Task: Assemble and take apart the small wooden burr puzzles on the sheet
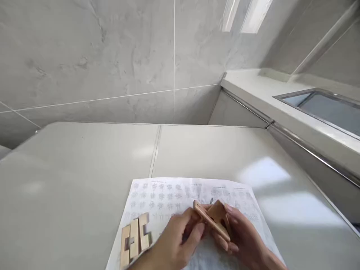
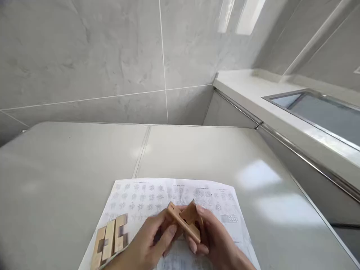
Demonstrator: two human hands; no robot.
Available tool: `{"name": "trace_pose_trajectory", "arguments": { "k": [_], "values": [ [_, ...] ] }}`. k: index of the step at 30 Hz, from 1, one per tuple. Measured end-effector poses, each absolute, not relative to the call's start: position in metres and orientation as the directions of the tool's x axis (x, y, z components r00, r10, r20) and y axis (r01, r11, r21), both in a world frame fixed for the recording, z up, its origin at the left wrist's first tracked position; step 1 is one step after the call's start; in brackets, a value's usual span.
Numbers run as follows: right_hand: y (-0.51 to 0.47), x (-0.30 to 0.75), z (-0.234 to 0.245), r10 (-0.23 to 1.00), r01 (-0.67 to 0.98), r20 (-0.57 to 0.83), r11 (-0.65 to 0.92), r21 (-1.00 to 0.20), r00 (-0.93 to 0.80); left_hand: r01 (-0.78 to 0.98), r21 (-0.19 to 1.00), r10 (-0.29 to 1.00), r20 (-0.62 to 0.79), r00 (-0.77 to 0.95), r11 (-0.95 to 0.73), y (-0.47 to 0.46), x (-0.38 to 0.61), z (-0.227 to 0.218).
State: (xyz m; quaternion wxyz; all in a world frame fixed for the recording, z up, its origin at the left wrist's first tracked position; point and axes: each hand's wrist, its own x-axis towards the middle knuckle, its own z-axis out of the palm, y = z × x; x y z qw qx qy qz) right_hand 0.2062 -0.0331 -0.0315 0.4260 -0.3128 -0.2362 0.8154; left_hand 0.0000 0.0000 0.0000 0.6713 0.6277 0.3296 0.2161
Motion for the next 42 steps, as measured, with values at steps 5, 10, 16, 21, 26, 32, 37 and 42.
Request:
{"name": "trace_pose_trajectory", "arguments": {
  "k": [5,10,16,21,26,32,37,42],
  "values": [
    [-0.032,0.199,-0.029,0.859,-0.522,-0.266,-0.484,-0.703,-0.438,0.028,0.988,0.686,-0.126,0.716,0.152,0.002,0.004,0.000],
    [-0.030,0.196,-0.022,0.857,-0.433,-0.259,-0.459,-0.775,-0.445,0.013,0.975,0.730,-0.175,0.661,0.222,-0.001,0.004,-0.007],
    [-0.028,0.199,-0.018,0.837,-0.413,-0.279,-0.488,-0.769,-0.470,0.004,0.972,0.740,-0.182,0.648,0.236,0.000,0.004,-0.007],
    [-0.029,0.202,-0.020,0.827,-0.457,-0.320,-0.531,-0.714,-0.462,-0.001,0.968,0.743,-0.191,0.641,0.249,0.001,0.004,-0.006],
    [-0.031,0.203,-0.023,0.810,-0.479,-0.340,-0.565,-0.672,-0.477,0.024,0.966,0.724,-0.209,0.657,0.257,0.000,0.003,-0.009],
    [-0.031,0.201,-0.022,0.819,-0.472,-0.338,-0.551,-0.688,-0.463,0.008,0.968,0.727,-0.193,0.658,0.249,0.000,0.003,-0.010],
    [-0.031,0.198,-0.020,0.816,-0.492,-0.318,-0.553,-0.672,-0.483,-0.022,0.965,0.745,-0.188,0.640,0.262,0.000,0.003,-0.009],
    [-0.031,0.198,-0.022,0.812,-0.515,-0.324,-0.564,-0.645,-0.485,-0.054,0.959,0.740,-0.177,0.649,0.277,0.001,0.004,-0.006]
  ]
}}
